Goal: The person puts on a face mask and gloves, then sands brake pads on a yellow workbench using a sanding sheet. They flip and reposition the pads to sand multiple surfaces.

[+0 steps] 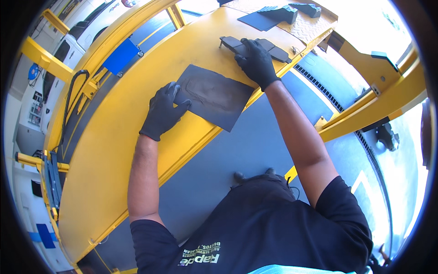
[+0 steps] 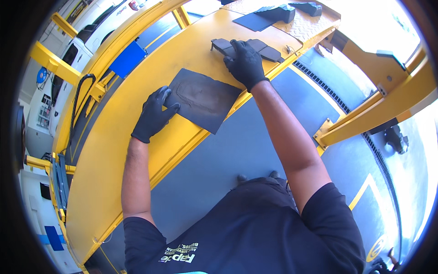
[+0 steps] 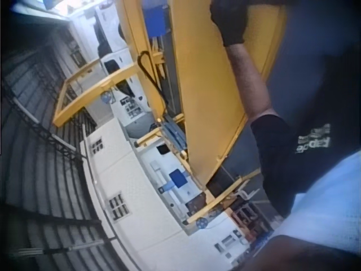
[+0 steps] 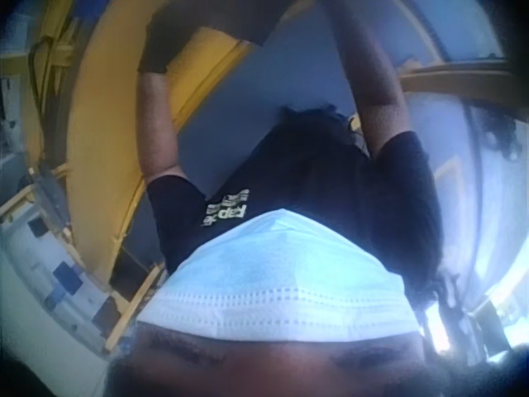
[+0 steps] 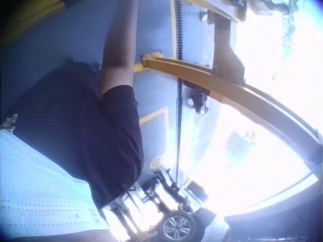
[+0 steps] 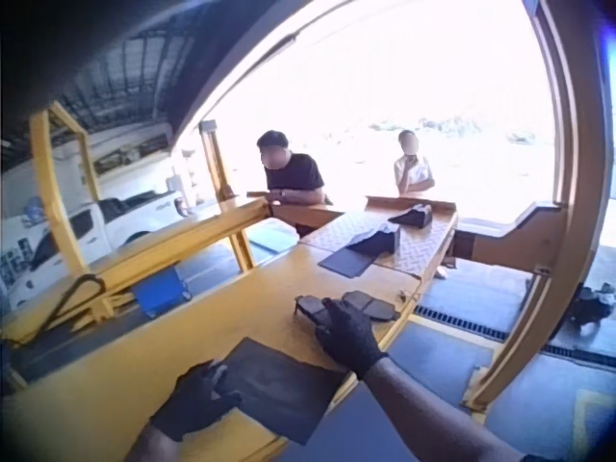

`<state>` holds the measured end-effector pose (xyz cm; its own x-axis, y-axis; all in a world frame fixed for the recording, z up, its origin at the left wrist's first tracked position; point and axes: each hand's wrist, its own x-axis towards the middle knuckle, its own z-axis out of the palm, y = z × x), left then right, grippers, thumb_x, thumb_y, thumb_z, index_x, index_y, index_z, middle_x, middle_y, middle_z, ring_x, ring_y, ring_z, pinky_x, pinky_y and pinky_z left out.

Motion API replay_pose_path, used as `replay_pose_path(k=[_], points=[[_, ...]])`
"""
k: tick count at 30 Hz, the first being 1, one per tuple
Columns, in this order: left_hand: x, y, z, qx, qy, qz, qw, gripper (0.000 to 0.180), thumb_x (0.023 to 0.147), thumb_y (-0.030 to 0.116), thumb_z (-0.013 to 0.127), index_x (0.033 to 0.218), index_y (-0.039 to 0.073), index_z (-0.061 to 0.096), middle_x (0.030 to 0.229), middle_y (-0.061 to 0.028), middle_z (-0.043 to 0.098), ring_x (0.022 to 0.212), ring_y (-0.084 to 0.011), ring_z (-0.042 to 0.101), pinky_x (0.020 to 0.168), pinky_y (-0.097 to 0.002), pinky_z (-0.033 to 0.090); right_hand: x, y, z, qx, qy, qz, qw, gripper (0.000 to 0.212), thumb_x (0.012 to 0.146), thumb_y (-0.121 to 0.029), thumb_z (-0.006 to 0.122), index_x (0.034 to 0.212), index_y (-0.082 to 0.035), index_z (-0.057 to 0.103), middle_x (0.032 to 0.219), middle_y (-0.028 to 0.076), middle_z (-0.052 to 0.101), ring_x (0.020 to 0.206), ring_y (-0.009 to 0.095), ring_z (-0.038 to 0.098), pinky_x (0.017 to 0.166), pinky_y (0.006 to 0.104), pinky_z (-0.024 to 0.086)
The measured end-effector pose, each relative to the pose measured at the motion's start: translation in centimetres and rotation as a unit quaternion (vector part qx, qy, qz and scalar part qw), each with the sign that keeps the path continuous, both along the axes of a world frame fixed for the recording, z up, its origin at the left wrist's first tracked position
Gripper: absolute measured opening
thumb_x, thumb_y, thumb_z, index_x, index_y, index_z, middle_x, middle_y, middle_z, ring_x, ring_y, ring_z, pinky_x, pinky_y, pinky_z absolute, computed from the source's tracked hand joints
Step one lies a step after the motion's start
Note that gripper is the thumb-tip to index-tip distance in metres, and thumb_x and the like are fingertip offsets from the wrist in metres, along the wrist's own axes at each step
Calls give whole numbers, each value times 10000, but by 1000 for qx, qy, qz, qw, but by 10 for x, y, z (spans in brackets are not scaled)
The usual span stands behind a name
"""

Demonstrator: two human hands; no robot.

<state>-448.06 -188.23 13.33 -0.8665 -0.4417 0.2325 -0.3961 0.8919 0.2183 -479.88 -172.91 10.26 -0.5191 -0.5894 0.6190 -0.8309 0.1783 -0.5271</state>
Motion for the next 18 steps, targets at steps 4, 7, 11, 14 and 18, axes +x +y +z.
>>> replay_pose_path(k=[4, 7, 11, 14, 18], points=[[-3, 2, 5, 5, 5, 8, 1000, 738, 989, 463, 746, 1492, -50, 576, 1517, -253, 588, 1435, -394, 535, 1215, -488, 420, -14, -12, 8, 34, -23, -7, 999, 596, 902, -267, 818, 1419, -24, 649, 1356, 223, 688, 1248, 420, 656, 1080, 490, 524], [-8, 3, 1, 8, 20, 12, 1000, 736, 973, 484, 742, 1472, -39, 600, 1530, -252, 577, 1439, -391, 532, 1204, -501, 420, -23, -10, 10, 18, -10, 10, 1000, 601, 901, -261, 822, 1419, -16, 643, 1391, 222, 672, 1271, 407, 654, 1079, 487, 531], [11, 3, -3, 18, 36, 26, 999, 721, 961, 482, 747, 1449, -34, 621, 1523, -251, 584, 1439, -392, 532, 1194, -517, 419, 25, 49, 5, -116, -27, 40, 992, 542, 940, -220, 809, 1415, -22, 639, 1387, 204, 650, 1246, 332, 660, 1033, 442, 547], [1, 6, -7, -35, 29, 7, 999, 708, 985, 440, 758, 1481, -36, 591, 1518, -252, 582, 1433, -393, 534, 1203, -486, 427, 64, 117, -55, -170, -464, 58, 867, 492, 1064, -308, 672, 1494, -101, 555, 1233, 123, 665, 1125, 258, 653, 955, 390, 541], [-3, 19, -6, -22, 39, -11, 999, 714, 966, 475, 748, 1421, -61, 626, 1489, -267, 598, 1421, -400, 539, 1174, -534, 423, 128, 127, -30, -149, -714, 194, 657, 546, 1107, -420, 584, 1544, -109, 477, 1200, 95, 630, 1068, 225, 655, 842, 343, 568]])
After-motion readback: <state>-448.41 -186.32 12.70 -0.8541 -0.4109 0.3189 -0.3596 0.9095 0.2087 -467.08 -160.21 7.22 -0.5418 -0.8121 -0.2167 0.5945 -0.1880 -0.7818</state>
